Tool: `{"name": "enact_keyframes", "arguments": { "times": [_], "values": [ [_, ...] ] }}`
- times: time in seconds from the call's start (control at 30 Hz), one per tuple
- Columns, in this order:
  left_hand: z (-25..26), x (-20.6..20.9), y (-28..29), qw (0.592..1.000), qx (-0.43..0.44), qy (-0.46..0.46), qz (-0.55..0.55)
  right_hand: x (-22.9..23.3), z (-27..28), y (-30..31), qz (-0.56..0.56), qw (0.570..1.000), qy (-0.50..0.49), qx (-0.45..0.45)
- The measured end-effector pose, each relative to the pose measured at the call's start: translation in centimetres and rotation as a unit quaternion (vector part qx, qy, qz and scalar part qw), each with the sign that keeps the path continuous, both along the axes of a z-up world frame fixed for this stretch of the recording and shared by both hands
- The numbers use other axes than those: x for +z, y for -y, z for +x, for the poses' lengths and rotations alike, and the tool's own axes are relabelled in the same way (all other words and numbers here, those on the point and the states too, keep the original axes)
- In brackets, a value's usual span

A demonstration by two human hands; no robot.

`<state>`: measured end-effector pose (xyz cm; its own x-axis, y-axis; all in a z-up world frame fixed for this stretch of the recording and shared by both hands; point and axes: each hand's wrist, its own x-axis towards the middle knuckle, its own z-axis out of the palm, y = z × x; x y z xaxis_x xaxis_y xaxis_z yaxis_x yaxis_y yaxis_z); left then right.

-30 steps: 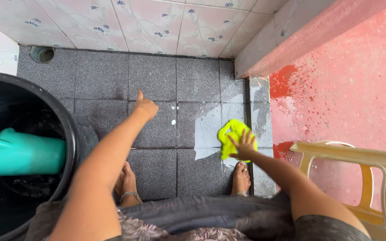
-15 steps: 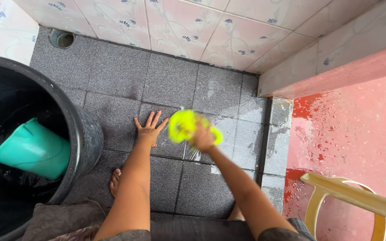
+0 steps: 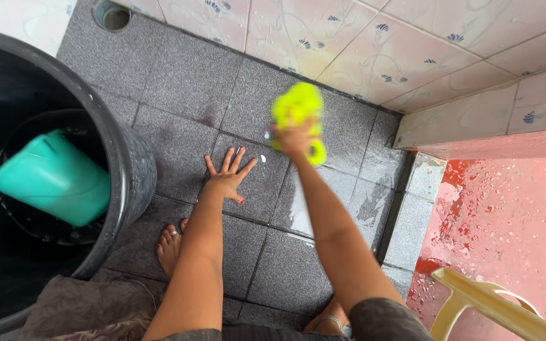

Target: The person wipes the tiled floor and lower wall tiles with a yellow cloth, after pouring water and scrubbing.

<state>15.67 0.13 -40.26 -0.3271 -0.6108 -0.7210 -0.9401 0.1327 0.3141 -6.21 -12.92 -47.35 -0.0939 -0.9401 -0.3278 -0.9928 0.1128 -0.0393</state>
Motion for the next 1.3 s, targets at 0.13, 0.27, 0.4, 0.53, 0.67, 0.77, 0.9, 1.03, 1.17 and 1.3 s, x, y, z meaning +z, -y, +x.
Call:
{"name": "enact_keyframes", "arguments": {
  "times": [0.13,0.27,0.4,0.53,0.67,0.77,0.9,1.03,1.17,1.3],
  "values": [
    [-0.2,-0.1,0.2,0.999,-0.026,0.029,0.021,2.0,8.6,-2.8,0.026,0.987,0.012,0.157],
    [0.1,0.6,0.1,1.000,-0.009,-0.004,0.007,1.3,2.9,-1.3,-0.029,0.974,-0.018,0.222],
    [-0.1,1.4,0.5,1.000,0.002,-0.017,0.014,0.5,-12.1,-0.1,-0.070,0.997,0.006,-0.012],
    [0.2,1.4,0.3,0.999,0.012,-0.039,0.004,1.4,-22.8,-7.3,-0.112,0.985,0.027,-0.126],
    [-0.1,1.4,0.2,0.999,0.010,-0.037,0.016,0.4,-20.7,-18.7,-0.183,0.964,-0.015,-0.191],
    [0.2,1.6,0.2,0.999,0.009,-0.047,-0.013,-0.8,-12.1,-23.2,-0.221,0.958,-0.030,-0.182],
    [0.0,1.5,-0.1,1.000,0.011,-0.019,-0.020,1.1,-2.8,-21.5,-0.181,0.973,0.125,0.070],
    [0.0,0.8,-0.1,1.000,0.018,-0.012,-0.017,2.7,-5.3,-15.6,-0.155,0.983,0.021,0.093],
    [0.0,0.2,0.3,1.000,0.008,-0.012,0.000,2.5,-16.4,-12.4,-0.172,0.970,-0.024,-0.168],
    [0.1,0.2,0.6,1.000,0.008,-0.004,0.007,2.4,-22.2,-17.6,-0.168,0.940,-0.023,-0.296]
  ]
}}
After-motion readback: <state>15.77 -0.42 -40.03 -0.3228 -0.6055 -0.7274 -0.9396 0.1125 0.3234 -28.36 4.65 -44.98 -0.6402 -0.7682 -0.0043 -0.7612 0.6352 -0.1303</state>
